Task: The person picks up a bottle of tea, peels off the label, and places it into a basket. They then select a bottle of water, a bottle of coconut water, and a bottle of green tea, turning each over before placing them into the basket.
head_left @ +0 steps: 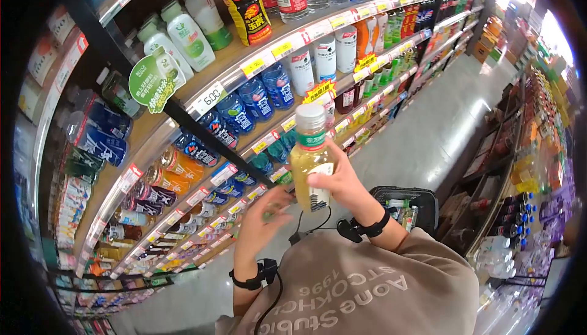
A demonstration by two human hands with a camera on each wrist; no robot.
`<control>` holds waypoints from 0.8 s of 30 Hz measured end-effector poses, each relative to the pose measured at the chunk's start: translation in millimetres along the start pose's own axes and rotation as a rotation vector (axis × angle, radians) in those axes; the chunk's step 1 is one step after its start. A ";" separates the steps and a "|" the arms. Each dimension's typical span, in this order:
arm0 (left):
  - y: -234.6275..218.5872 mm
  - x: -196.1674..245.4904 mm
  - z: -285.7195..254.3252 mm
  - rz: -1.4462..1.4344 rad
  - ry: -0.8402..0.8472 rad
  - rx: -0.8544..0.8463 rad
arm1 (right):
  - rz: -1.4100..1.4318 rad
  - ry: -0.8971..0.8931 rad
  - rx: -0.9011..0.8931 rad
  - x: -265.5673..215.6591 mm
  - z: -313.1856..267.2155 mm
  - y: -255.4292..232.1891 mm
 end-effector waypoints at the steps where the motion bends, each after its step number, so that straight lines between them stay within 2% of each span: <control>1: 10.0 2.0 8.6 0.016 0.006 -0.029 | -0.069 -0.007 0.004 -4.2 2.6 3.3; 2: 20.8 2.9 13.0 0.029 0.008 -0.059 | -0.080 -0.012 0.004 -4.8 3.7 6.7; 6: 54.0 -2.4 23.9 -0.201 0.032 0.063 | -0.118 0.017 -0.048 -5.8 2.1 9.7; 8: 60.0 -11.2 26.9 -0.215 0.065 0.126 | -0.146 0.013 -0.123 -8.6 1.5 8.8; 9: 61.1 -8.0 25.3 -0.231 0.062 0.161 | -0.122 0.080 -0.191 -11.5 0.1 8.8; 12: 61.0 -2.0 18.9 -0.269 0.103 0.215 | 0.027 0.089 -0.317 -19.4 0.4 11.6; 16: 72.6 7.6 17.3 -0.298 0.095 0.258 | -0.131 0.124 -0.385 -22.7 -8.2 6.8; 20: 84.4 16.7 22.8 -0.283 0.180 0.272 | -0.144 0.112 -0.273 -28.1 -13.2 1.6; 24: 87.8 20.9 28.7 -0.267 0.176 0.228 | -0.107 0.093 -0.231 -29.0 -15.6 -5.7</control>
Point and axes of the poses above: each hand's wrist, its own z-axis towards the middle knuckle, its own y-axis out of the palm, x = y × z, the point moved 5 cm from there along z, towards the middle knuckle, and after that the axes turned 6 degrees about -x, right-handed, at the moved point
